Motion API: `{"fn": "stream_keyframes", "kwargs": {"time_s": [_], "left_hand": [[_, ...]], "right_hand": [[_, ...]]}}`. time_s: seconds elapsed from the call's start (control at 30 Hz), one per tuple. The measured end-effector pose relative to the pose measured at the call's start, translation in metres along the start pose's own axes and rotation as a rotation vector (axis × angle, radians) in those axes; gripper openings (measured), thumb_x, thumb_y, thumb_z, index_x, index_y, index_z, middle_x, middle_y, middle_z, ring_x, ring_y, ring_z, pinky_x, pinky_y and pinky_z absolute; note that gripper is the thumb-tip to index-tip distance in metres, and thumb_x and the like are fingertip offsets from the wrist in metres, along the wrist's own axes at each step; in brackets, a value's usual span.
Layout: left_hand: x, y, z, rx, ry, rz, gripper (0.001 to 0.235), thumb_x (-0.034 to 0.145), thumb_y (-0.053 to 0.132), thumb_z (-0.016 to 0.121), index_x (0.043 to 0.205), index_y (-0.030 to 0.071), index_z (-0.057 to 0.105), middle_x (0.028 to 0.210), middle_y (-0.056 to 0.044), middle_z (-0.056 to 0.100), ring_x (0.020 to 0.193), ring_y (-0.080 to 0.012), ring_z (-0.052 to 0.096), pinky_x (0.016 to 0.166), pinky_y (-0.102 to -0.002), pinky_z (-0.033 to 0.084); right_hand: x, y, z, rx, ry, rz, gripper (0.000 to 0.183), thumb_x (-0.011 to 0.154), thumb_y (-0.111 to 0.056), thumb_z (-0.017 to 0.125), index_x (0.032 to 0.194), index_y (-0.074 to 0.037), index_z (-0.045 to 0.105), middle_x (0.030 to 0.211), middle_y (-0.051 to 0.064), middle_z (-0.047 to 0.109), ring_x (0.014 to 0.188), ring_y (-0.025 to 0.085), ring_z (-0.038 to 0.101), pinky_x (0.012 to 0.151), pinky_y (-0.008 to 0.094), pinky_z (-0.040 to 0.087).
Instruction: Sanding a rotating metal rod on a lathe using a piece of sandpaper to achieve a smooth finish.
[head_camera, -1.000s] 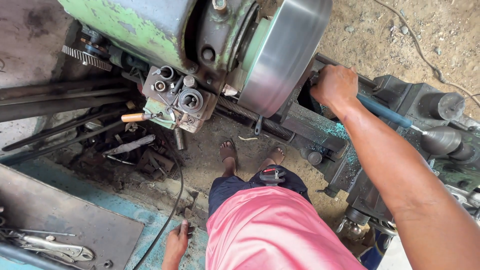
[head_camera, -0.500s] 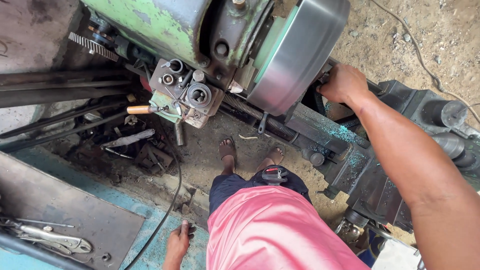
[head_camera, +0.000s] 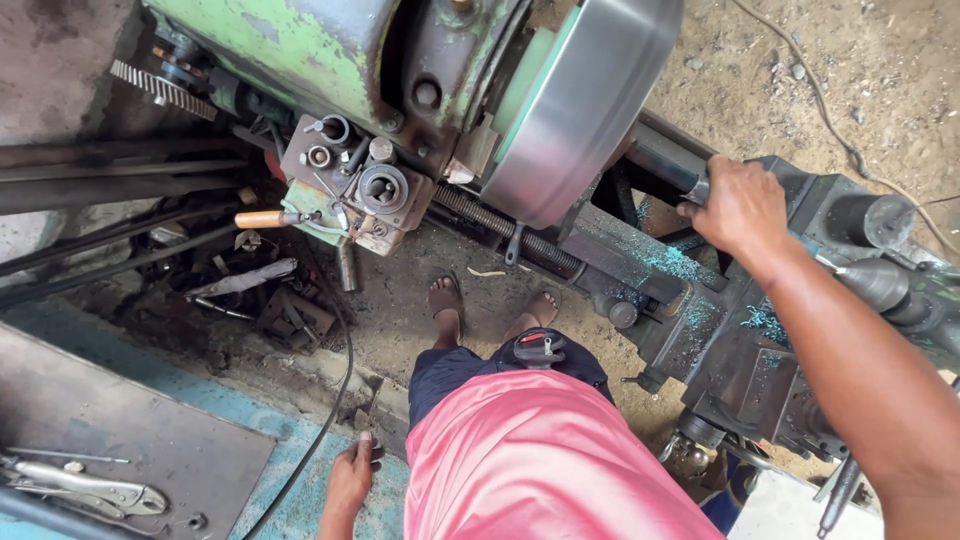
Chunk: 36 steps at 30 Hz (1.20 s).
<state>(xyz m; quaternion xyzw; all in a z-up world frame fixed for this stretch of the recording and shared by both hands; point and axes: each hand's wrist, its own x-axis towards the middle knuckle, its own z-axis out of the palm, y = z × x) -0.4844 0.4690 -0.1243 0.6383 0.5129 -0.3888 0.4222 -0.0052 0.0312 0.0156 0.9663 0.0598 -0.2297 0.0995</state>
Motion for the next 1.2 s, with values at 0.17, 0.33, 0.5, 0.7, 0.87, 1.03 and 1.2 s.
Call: {"fn": "stream_keyframes", "kwargs": {"time_s": [0.17,0.33,0.5,0.7,0.87,1.03,1.2], "left_hand": [[0.003,0.007,-0.002,-0.075,0.017,-0.004,0.077,0.095,0.064,0.037,0.130,0.004,0.072,0.120,-0.012,0.082,0.105,-0.0274,0.079,0.085,-0.041,0.059],[0.006,0.002,-0.005,-0.063,0.058,0.022,0.067,0.098,0.058,0.042,0.117,0.005,0.078,0.106,-0.008,0.087,0.091,-0.0211,0.081,0.084,-0.037,0.058],[0.037,-0.025,-0.005,-0.041,0.010,-0.054,0.074,0.095,0.063,0.042,0.116,0.002,0.080,0.107,-0.012,0.086,0.091,-0.0248,0.080,0.052,-0.037,0.053],[0.066,-0.014,-0.014,-0.095,0.103,-0.001,0.072,0.098,0.053,0.052,0.115,-0.012,0.080,0.104,-0.028,0.083,0.095,-0.0394,0.080,0.083,-0.041,0.057],[0.072,0.006,-0.035,-0.138,0.175,0.134,0.069,0.101,0.046,0.054,0.111,-0.018,0.077,0.103,-0.032,0.080,0.096,-0.0406,0.078,0.081,-0.044,0.059],[0.041,0.034,-0.043,-0.249,0.261,0.239,0.066,0.103,0.039,0.055,0.107,-0.025,0.074,0.102,-0.037,0.077,0.097,-0.0420,0.076,0.079,-0.046,0.060],[-0.005,0.077,-0.038,0.188,0.099,0.053,0.075,0.098,0.059,0.040,0.122,0.000,0.080,0.118,-0.015,0.084,0.113,-0.0261,0.078,0.076,-0.041,0.058]], "right_hand": [[0.014,0.009,0.047,-0.035,0.319,-0.087,0.037,0.092,-0.034,0.085,0.094,-0.001,0.069,0.071,0.009,0.067,0.074,0.030,0.067,0.089,0.048,0.055],[0.022,-0.029,0.021,0.118,0.225,0.041,0.047,0.103,-0.050,0.078,0.081,-0.009,0.074,0.051,0.003,0.055,0.059,0.030,0.059,0.102,0.051,0.035],[0.033,-0.048,0.001,0.006,0.050,0.094,0.013,0.085,-0.020,0.071,0.076,-0.011,0.075,0.071,0.010,0.073,0.076,0.030,0.071,0.113,0.053,0.031],[0.047,-0.073,0.012,0.250,0.233,0.041,0.011,0.082,-0.013,0.071,0.082,-0.008,0.081,0.078,0.021,0.078,0.090,0.043,0.078,0.116,0.070,0.021],[0.051,-0.082,0.007,0.367,0.249,-0.025,0.015,0.086,-0.001,0.067,0.081,-0.004,0.080,0.075,0.022,0.076,0.088,0.045,0.076,0.118,0.074,0.013],[0.035,-0.057,-0.004,0.333,0.163,-0.085,0.041,0.090,0.010,0.053,0.056,-0.011,0.062,0.049,0.005,0.059,0.047,0.028,0.059,0.123,0.066,0.022],[0.020,-0.023,0.002,0.220,0.061,-0.038,0.022,0.083,-0.003,0.060,0.071,-0.016,0.073,0.062,0.005,0.068,0.059,0.027,0.065,0.115,0.060,0.028]]}}
